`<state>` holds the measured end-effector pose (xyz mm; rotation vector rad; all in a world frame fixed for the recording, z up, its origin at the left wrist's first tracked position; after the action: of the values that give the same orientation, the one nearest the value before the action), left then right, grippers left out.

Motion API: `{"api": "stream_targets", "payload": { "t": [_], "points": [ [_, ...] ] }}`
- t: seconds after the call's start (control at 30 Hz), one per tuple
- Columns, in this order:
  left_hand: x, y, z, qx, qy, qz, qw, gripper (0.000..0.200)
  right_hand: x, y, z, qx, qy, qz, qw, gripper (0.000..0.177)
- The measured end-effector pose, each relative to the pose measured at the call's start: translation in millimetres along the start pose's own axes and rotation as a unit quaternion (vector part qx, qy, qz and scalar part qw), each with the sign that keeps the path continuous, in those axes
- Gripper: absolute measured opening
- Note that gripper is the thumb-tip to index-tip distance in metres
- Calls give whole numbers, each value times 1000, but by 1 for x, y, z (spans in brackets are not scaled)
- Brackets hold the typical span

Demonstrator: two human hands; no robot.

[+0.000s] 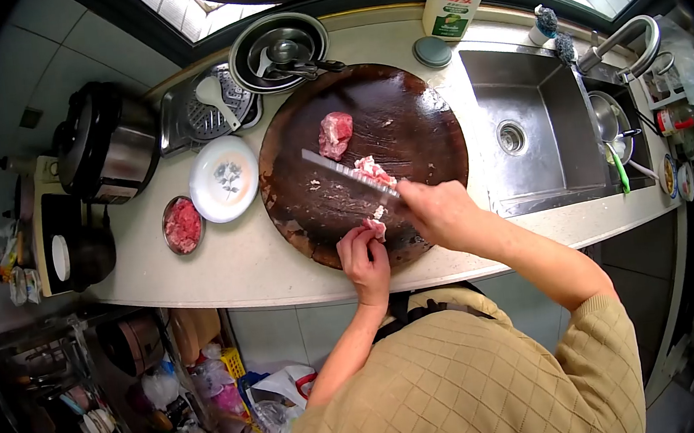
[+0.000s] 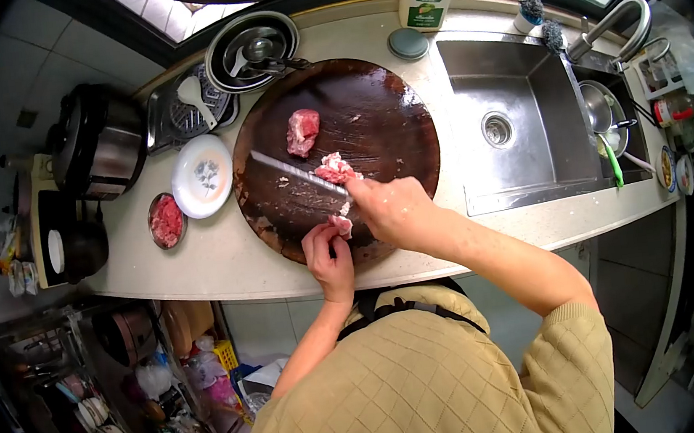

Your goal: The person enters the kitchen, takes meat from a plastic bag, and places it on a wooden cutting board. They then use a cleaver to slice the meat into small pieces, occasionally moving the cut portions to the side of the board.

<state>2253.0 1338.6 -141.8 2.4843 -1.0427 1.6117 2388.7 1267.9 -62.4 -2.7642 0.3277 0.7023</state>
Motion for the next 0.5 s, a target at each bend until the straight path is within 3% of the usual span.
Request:
{"api": "stream_targets", "payload": {
  "t": [0.1, 0.17, 0.2, 0.4, 0.5],
  "points": [
    [-1, 4, -3, 4, -18, 9, 1000, 17, 20, 12, 37, -177, 60, 30, 982, 18],
    [-1, 6, -4, 5, -19, 7, 1000, 17, 25, 4, 27, -138, 63, 8, 988, 18],
    [-2, 6, -4, 1, -16, 4, 1000, 17, 27, 2, 29, -171, 103, 9, 980, 20],
    [1, 8, -4, 2, -15, -6, 1000, 19, 2, 8, 6, -69, 69, -19, 995, 25],
    [10, 2, -3, 0, -24, 15, 1000, 19, 24, 14, 25, -215, 91, 15, 972, 26]
  ]
}}
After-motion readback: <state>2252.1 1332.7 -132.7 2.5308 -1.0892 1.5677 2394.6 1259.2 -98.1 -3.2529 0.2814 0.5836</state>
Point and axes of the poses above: each hand's wrist, its own y-axis away from the middle knuckle, its own z-axis out of the palm, x = y × z, the point moved 8 cm from there along -y, towards the middle knuckle, and after that the axes turned 7 degrees about -z, right-handed, at the moved point
